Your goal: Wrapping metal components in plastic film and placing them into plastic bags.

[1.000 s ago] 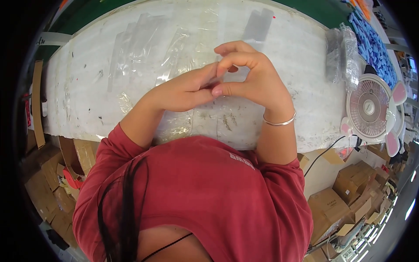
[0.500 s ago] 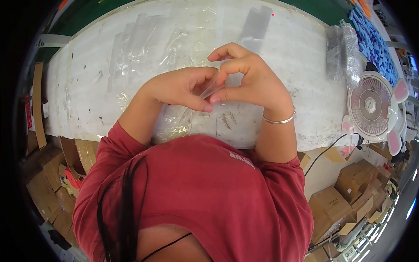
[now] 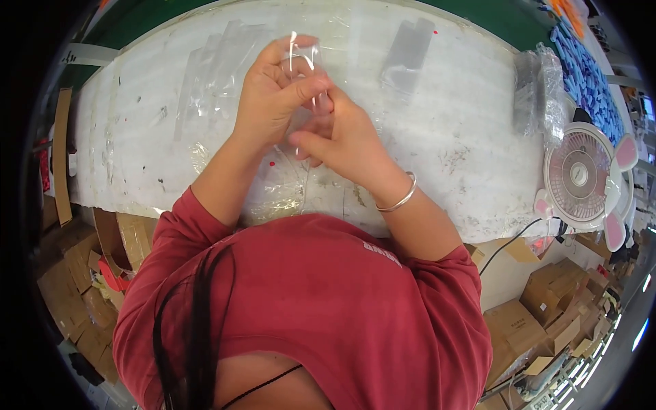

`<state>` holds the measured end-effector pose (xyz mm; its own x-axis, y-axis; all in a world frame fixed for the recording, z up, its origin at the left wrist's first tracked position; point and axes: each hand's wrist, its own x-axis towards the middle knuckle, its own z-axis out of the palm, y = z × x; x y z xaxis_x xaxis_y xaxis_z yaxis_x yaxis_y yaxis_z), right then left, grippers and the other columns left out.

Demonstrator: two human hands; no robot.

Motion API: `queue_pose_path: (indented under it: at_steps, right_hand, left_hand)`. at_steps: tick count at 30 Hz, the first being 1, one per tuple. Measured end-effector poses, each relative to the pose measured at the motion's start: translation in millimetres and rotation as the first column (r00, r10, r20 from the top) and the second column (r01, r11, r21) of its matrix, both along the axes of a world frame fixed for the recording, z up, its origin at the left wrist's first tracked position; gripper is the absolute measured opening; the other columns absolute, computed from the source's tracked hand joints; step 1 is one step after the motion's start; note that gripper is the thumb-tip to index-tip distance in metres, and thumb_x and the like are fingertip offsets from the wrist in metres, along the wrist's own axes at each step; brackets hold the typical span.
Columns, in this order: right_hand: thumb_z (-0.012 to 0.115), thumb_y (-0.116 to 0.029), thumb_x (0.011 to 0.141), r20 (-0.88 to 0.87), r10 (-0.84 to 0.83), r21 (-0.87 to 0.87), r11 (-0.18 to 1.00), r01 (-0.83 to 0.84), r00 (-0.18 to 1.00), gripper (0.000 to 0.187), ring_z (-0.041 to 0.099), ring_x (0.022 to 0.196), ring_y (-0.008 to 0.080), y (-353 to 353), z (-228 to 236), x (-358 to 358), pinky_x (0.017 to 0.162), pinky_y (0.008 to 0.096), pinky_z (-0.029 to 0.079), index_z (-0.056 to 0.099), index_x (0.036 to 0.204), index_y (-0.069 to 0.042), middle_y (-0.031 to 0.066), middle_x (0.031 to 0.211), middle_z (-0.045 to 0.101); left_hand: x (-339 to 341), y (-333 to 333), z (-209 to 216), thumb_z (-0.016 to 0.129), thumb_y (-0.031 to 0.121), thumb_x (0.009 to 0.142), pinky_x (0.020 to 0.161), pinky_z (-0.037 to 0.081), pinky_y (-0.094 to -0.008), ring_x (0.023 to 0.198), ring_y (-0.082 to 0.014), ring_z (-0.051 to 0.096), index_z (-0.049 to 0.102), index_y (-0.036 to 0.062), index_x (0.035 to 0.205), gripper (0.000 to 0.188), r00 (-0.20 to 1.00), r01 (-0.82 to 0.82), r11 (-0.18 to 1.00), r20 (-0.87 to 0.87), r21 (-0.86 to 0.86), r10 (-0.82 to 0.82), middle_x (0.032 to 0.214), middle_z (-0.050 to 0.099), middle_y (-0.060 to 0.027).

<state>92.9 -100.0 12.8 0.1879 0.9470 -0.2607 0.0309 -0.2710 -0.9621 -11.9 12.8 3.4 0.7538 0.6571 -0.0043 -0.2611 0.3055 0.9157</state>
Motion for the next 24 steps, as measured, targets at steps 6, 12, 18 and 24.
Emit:
queue_pose_path:
  at_steps: [6, 12, 18, 24]
  right_hand:
    - [0.079, -0.003, 0.071, 0.021, -0.011, 0.031, 0.999, 0.011, 1.0, 0.067, 0.062, 0.091, 0.0172, 5, 13, 2, 0.079, 0.0302, 0.05, 0.047, 0.13, -0.004, 0.0091, 0.104, 0.062]
    - [0.071, -0.006, 0.081, 0.057, -0.304, 0.545, 0.808, 0.225, 0.951, 0.04, 0.059, 0.095, 0.0196, 9, 2, 24, 0.084, 0.0311, 0.048, 0.059, 0.119, -0.003, 0.0111, 0.109, 0.061]
    - [0.068, -0.006, 0.084, -0.232, -0.326, 0.614, 0.682, 0.397, 0.917, 0.024, 0.058, 0.095, 0.0204, 5, -6, 31, 0.079, 0.0309, 0.049, 0.067, 0.108, -0.001, 0.0122, 0.109, 0.063]
    - [0.067, 0.001, 0.083, -0.641, -0.254, 0.181, 0.867, 0.464, 0.725, 0.02, 0.059, 0.088, 0.019, 2, 13, 38, 0.07, 0.0282, 0.049, 0.069, 0.103, 0.0, 0.0111, 0.101, 0.065]
  left_hand:
    - [2, -2, -5, 0.065, 0.005, 0.088, 0.059, 0.052, -0.0235, 0.065, -0.0171, 0.062, 0.027, 0.0101, 0.138, 0.063, 0.958, -0.105, 0.993, 0.273, 0.048, 0.089, 0.1, 0.063, -0.0181]
    - [0, -9, -4, 0.059, 0.005, 0.092, 0.057, 0.051, -0.0225, 0.062, -0.0163, 0.06, 0.024, 0.0115, 0.139, 0.059, 0.974, 0.109, 0.983, 0.18, 0.15, -0.136, 0.101, 0.062, -0.0188]
    - [2, -12, -5, 0.057, 0.002, 0.092, 0.055, 0.049, -0.0215, 0.061, -0.0146, 0.057, 0.029, 0.011, 0.135, 0.052, 0.931, 0.284, 0.944, 0.187, 0.168, -0.314, 0.1, 0.062, -0.017]
    - [4, -12, -9, 0.056, 0.0, 0.091, 0.054, 0.048, -0.0212, 0.059, -0.0136, 0.055, 0.028, 0.0108, 0.133, 0.051, 0.922, 0.327, 0.916, 0.132, 0.234, -0.363, 0.1, 0.062, -0.0159]
